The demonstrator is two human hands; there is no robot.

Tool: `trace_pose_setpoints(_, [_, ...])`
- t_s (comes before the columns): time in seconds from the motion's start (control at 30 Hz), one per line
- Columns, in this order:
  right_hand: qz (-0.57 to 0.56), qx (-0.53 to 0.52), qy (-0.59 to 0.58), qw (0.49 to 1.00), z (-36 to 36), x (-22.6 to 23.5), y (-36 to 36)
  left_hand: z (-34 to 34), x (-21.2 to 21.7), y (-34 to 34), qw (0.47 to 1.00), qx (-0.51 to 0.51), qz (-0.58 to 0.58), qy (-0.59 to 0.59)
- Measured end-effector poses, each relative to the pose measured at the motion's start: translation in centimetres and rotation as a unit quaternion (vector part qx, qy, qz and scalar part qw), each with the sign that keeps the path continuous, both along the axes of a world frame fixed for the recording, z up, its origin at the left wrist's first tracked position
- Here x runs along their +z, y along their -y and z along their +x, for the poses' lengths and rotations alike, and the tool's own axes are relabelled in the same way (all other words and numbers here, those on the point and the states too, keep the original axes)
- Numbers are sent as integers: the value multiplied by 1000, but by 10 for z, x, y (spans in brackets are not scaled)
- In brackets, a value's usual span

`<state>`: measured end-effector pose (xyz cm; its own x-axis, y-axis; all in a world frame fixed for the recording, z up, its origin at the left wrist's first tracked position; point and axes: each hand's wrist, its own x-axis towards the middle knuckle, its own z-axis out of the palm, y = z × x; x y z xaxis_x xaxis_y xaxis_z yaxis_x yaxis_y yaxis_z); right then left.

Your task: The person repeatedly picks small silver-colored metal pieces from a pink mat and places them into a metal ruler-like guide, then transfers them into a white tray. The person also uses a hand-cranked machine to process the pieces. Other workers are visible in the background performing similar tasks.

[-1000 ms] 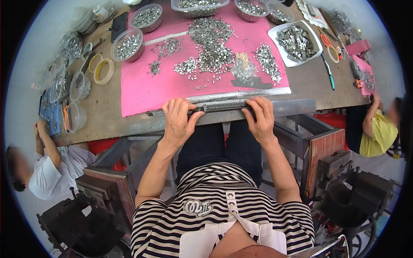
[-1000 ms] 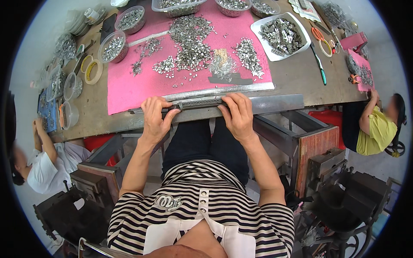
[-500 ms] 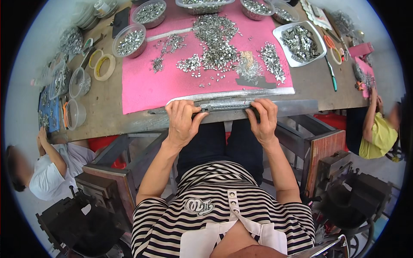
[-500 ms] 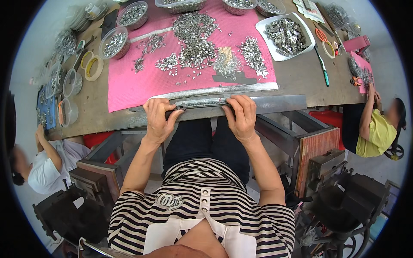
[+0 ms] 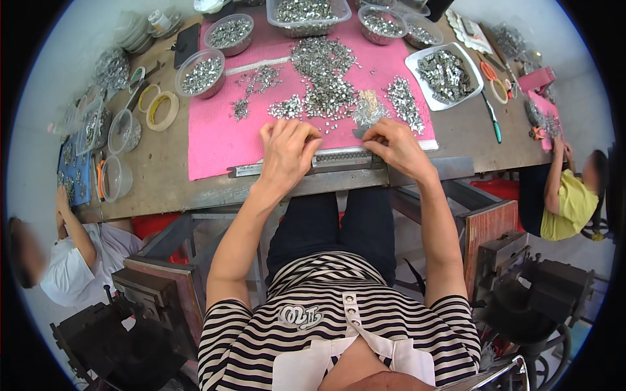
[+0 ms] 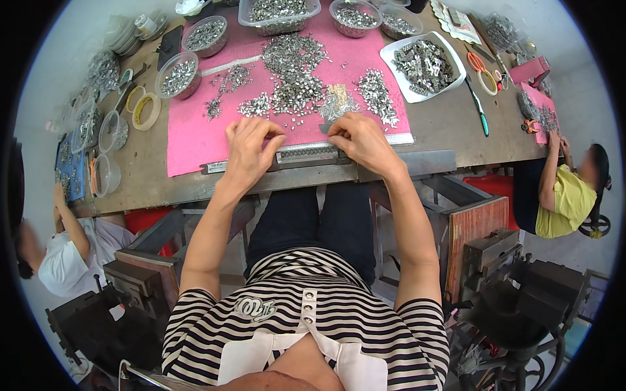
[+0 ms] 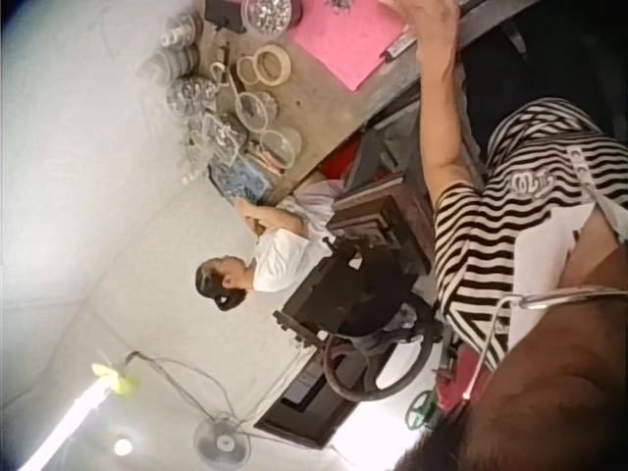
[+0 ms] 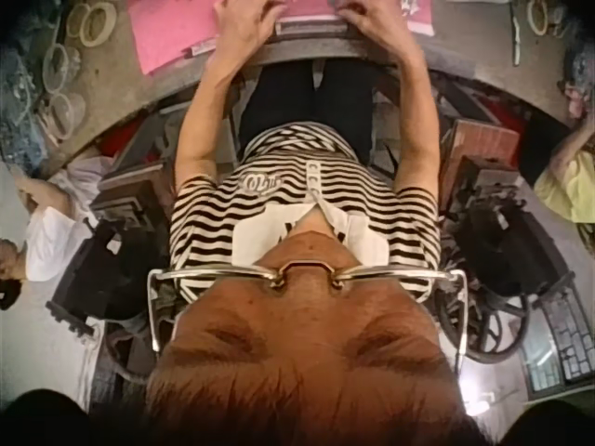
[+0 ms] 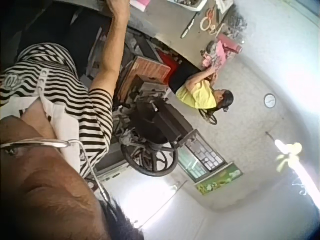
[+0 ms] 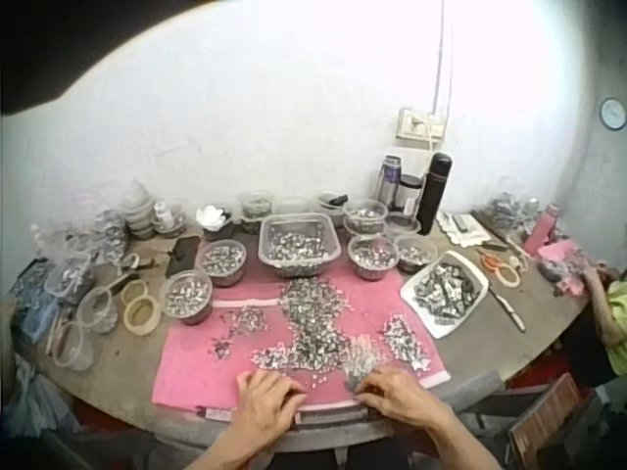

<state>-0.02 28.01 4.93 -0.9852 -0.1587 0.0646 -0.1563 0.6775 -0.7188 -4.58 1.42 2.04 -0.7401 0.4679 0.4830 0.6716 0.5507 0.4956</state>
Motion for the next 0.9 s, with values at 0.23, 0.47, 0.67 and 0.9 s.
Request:
trace_pose_setpoints(0.23, [89, 45, -103, 990, -8, -14, 6, -26, -13, -22, 999, -15, -40, -18])
trace_pose_setpoints(0.47, [27, 13, -181, 983, 16, -20, 37, -22, -15, -20, 999, -1, -32, 2])
trace_pose_setpoints(0.67, [35, -11, -229, 973, 28, -28, 46, -22, -11, -20, 999, 7, -45, -25])
trace_pose_setpoints(0.9, [22, -4, -215, 976, 23, -28, 45, -21, -13, -20, 998, 3, -46, -37])
